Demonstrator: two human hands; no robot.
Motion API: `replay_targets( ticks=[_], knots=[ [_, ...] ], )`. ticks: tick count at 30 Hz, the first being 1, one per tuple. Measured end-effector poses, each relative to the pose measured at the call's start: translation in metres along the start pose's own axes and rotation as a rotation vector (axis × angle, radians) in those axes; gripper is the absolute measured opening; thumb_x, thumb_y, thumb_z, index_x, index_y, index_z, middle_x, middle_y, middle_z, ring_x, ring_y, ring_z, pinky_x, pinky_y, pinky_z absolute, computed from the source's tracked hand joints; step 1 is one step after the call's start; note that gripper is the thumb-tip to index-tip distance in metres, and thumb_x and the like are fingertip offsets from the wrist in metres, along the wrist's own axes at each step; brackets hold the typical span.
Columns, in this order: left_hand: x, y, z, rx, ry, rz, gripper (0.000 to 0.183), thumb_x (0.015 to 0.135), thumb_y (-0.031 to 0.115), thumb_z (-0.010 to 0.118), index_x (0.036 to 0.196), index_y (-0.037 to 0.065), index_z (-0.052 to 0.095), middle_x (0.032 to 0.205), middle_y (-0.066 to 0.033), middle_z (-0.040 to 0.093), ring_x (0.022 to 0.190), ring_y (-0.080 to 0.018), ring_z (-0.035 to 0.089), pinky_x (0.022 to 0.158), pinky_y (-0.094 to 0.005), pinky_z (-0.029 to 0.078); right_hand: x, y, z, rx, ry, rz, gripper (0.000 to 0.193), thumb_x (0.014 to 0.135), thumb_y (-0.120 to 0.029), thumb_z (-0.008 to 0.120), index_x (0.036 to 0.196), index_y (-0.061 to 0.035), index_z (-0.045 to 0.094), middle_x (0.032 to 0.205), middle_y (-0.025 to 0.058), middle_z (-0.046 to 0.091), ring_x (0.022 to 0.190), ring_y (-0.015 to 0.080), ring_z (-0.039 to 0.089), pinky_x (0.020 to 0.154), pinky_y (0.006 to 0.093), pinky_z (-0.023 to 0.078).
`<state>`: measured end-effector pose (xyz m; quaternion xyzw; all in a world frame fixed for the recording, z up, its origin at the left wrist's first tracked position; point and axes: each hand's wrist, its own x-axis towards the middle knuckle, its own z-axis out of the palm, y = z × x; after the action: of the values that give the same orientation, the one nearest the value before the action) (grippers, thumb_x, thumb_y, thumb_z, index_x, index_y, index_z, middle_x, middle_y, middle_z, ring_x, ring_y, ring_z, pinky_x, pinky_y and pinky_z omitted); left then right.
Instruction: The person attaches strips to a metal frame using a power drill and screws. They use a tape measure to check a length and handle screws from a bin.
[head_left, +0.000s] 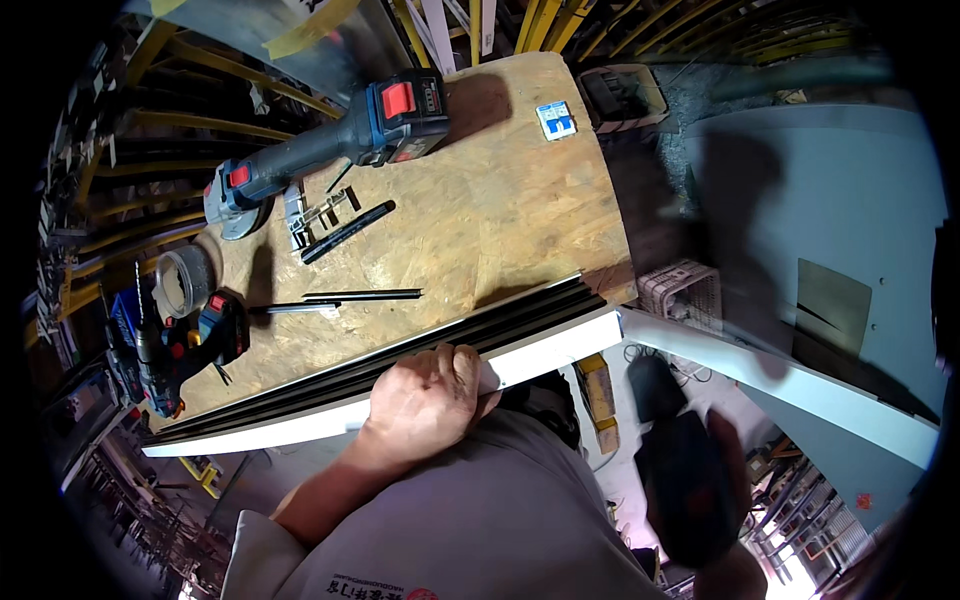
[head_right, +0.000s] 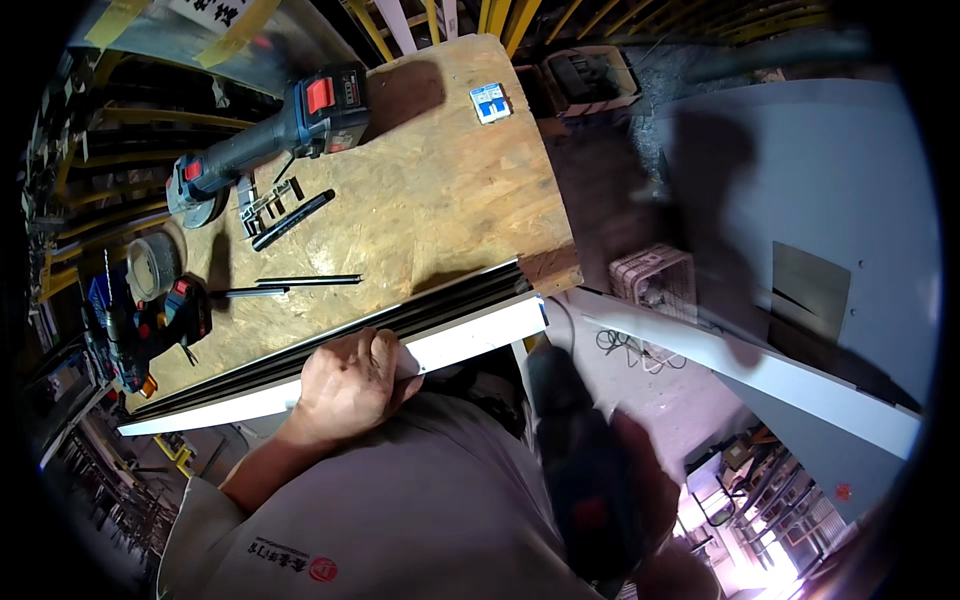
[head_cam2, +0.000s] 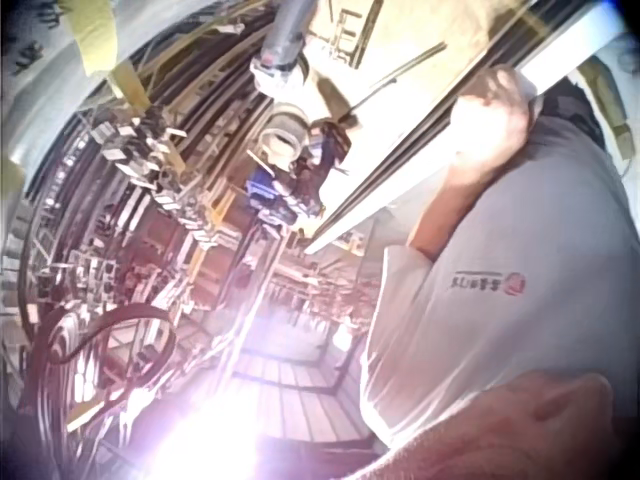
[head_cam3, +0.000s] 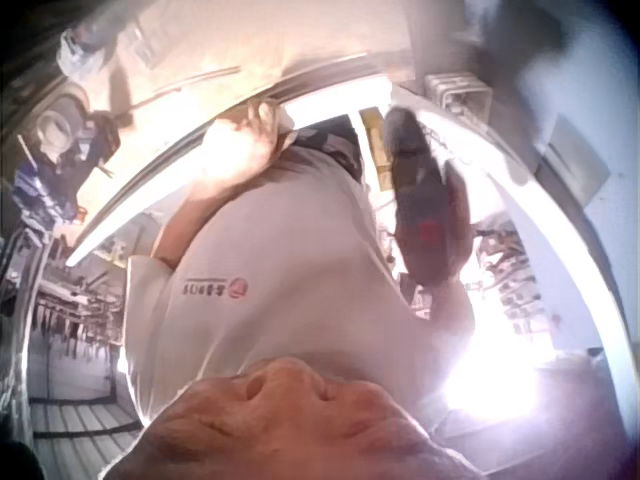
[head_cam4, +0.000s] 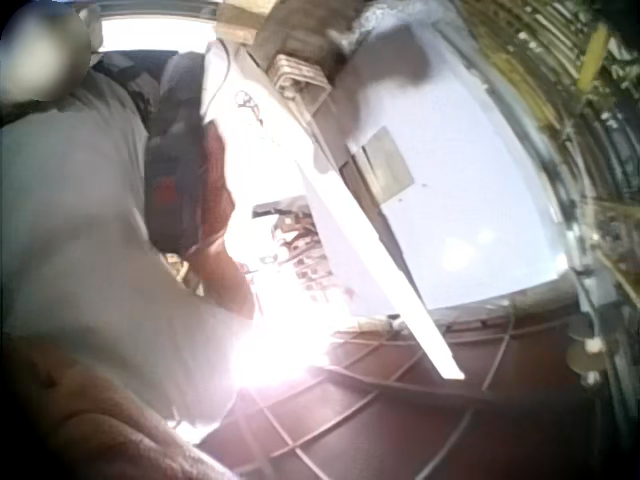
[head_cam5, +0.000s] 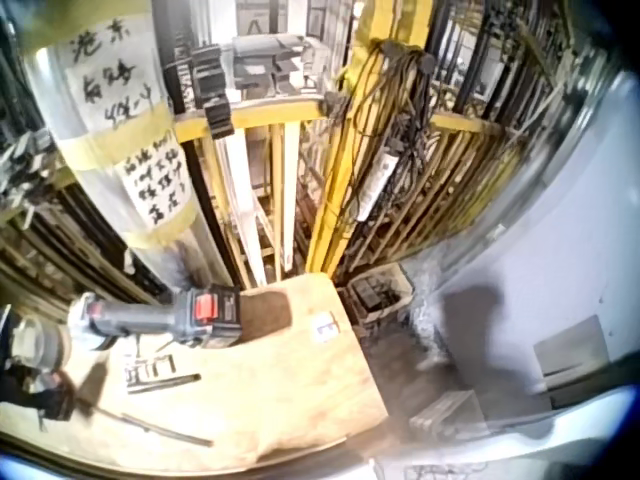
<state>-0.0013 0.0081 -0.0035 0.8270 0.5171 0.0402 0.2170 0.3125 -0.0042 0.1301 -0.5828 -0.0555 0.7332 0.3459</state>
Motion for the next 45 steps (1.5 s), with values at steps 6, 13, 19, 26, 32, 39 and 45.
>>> replay_targets(
  ticks=[6,13,19,26,32,39,45],
  knots=[
    [0.002,-0.003,0.003,-0.061,0.022,-0.023,0.055,0.083,0.039,0.086,0.108,-0.004,0.063,0.086,-0.0126,0.066,0.068,-0.024,0.069,0.055,-0.0367,0.056,-0.052,0.022,0.047,-1.052,-0.099,-0.077,0.07,0.097,-0.022,0.073,0.159,-0.0062,0.044,0.125,0.0135,0.07,0.106,0.0218,0.071,0.092,0.0345,0.058],
    [0.002,-0.004,0.006,-0.141,0.038,-0.034,0.057,0.077,0.035,0.09,0.108,-0.003,0.061,0.087,-0.0119,0.065,0.067,-0.0239,0.068,0.056,-0.0365,0.056,-0.05,0.017,0.07,-1.317,-0.121,-0.044,0.075,0.094,-0.021,0.08,0.16,-0.0131,0.046,0.121,0.0106,0.074,0.101,0.0205,0.074,0.09,0.0335,0.059],
    [0.003,-0.005,0.001,-0.183,0.037,-0.044,0.059,0.075,0.037,0.09,0.109,-0.002,0.061,0.085,-0.0106,0.063,0.069,-0.0241,0.068,0.057,-0.0369,0.056,-0.043,0.01,0.085,-1.381,-0.117,-0.07,0.078,0.092,-0.023,0.085,0.16,-0.0159,0.047,0.118,0.008,0.076,0.099,0.0182,0.074,0.085,0.032,0.06],
    [0.002,-0.004,0.002,-0.151,0.019,-0.058,0.057,0.075,0.038,0.089,0.107,-0.001,0.061,0.087,-0.0105,0.064,0.07,-0.0227,0.068,0.059,-0.0357,0.056,-0.045,0.016,0.073,-1.156,-0.092,0.094,0.073,0.095,-0.011,0.08,0.16,-0.0136,0.047,0.123,0.0065,0.074,0.102,0.0153,0.072,0.087,0.031,0.059],
    [0.001,-0.003,0.004,-0.15,0.026,-0.072,0.055,0.076,0.036,0.088,0.106,-0.001,0.061,0.087,-0.01,0.064,0.071,-0.0218,0.068,0.06,-0.0352,0.057,-0.037,0.003,0.093,-1.321,-0.133,0.006,0.07,0.097,-0.011,0.078,0.16,-0.0119,0.049,0.13,0.0084,0.073,0.11,0.0159,0.071,0.096,0.0292,0.056],
    [0.002,-0.003,0.004,-0.165,0.037,-0.075,0.052,0.078,0.035,0.087,0.105,-0.001,0.061,0.085,-0.0085,0.063,0.069,-0.0207,0.067,0.058,-0.0351,0.056,-0.034,-0.002,0.102,-1.314,-0.086,0.013,0.07,0.096,-0.013,0.079,0.16,-0.0101,0.05,0.132,0.0117,0.073,0.114,0.019,0.072,0.1,0.0314,0.055],
    [0.003,-0.003,0.003,-0.159,0.05,-0.069,0.049,0.079,0.035,0.085,0.104,0.0,0.062,0.083,-0.0075,0.061,0.068,-0.0203,0.066,0.056,-0.0346,0.055,-0.029,-0.009,0.111,-1.349,-0.106,0.012,0.075,0.093,-0.015,0.082,0.159,-0.0102,0.049,0.126,0.0133,0.076,0.109,0.021,0.075,0.095,0.0327,0.057]
  ],
)
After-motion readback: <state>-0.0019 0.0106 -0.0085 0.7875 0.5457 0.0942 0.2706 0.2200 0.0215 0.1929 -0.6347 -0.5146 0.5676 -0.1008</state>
